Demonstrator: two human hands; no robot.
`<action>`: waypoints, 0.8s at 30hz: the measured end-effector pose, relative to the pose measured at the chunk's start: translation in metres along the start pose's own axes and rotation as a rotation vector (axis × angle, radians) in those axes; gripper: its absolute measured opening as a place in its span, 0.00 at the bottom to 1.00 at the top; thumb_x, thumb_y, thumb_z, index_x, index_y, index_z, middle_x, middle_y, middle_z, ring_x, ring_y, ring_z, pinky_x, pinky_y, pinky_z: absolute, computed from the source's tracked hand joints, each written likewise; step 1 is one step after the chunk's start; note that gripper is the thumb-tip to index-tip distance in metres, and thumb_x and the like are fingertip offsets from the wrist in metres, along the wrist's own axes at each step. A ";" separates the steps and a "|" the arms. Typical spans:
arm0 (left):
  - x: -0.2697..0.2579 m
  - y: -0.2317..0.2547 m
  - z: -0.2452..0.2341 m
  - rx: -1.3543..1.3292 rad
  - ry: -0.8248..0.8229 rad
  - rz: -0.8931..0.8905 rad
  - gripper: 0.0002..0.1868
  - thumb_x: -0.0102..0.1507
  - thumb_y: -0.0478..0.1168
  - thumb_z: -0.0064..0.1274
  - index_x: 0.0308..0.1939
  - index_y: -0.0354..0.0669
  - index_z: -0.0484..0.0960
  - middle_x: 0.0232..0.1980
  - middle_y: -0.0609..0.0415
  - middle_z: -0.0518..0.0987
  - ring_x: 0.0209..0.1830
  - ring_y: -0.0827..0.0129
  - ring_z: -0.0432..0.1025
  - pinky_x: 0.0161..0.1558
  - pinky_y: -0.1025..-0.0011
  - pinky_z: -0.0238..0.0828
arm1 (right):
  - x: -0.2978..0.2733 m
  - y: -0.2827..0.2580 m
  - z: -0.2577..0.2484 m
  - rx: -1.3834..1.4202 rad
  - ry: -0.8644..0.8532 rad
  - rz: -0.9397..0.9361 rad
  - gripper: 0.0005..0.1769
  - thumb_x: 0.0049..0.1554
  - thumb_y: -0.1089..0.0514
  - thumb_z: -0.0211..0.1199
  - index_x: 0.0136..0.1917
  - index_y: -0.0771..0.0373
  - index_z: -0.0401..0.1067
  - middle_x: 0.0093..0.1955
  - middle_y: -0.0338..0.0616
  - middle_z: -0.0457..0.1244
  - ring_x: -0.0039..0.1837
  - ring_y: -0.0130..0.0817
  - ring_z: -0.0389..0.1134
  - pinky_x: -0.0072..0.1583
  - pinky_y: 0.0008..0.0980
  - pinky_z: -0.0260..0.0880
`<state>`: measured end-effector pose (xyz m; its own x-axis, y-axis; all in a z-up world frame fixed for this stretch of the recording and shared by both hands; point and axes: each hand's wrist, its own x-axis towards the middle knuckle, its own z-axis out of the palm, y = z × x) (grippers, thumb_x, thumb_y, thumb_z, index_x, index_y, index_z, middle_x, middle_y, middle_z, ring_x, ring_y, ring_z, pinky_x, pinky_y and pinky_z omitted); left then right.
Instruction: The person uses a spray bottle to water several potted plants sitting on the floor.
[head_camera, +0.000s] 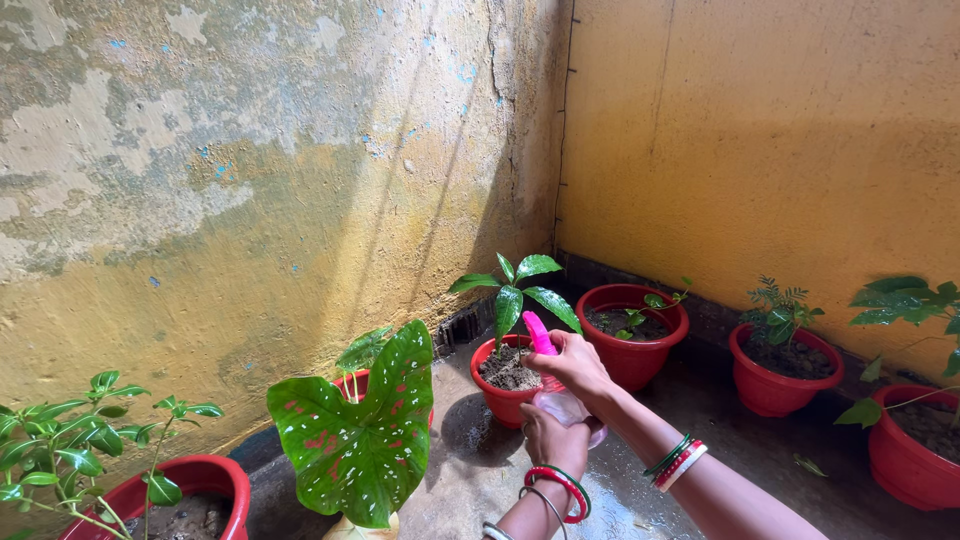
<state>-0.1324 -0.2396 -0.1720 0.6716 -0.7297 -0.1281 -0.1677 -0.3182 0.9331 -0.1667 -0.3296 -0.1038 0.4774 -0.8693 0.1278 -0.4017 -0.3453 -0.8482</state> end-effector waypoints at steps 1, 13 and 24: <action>-0.002 0.000 0.001 -0.003 -0.009 -0.012 0.48 0.47 0.47 0.74 0.59 0.34 0.58 0.60 0.35 0.71 0.61 0.46 0.72 0.66 0.60 0.68 | -0.002 0.000 0.000 -0.036 0.005 0.026 0.30 0.41 0.41 0.73 0.51 0.62 0.79 0.43 0.48 0.73 0.46 0.34 0.74 0.54 0.37 0.72; 0.001 0.005 -0.006 0.058 -0.044 -0.037 0.55 0.46 0.49 0.74 0.66 0.36 0.55 0.63 0.34 0.70 0.64 0.44 0.70 0.67 0.59 0.66 | 0.004 0.007 -0.001 -0.026 0.072 0.062 0.31 0.42 0.41 0.73 0.53 0.61 0.79 0.44 0.47 0.73 0.47 0.35 0.75 0.54 0.38 0.71; 0.038 -0.015 0.013 0.008 -0.066 0.281 0.53 0.44 0.48 0.69 0.66 0.32 0.57 0.61 0.35 0.74 0.61 0.45 0.73 0.64 0.59 0.68 | -0.003 0.002 -0.028 0.107 0.039 -0.046 0.32 0.46 0.41 0.74 0.54 0.65 0.72 0.46 0.45 0.69 0.48 0.31 0.69 0.53 0.36 0.70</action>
<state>-0.1134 -0.2704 -0.1953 0.5495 -0.8278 0.1131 -0.3461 -0.1023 0.9326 -0.1911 -0.3379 -0.0917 0.4613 -0.8676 0.1858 -0.2933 -0.3467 -0.8909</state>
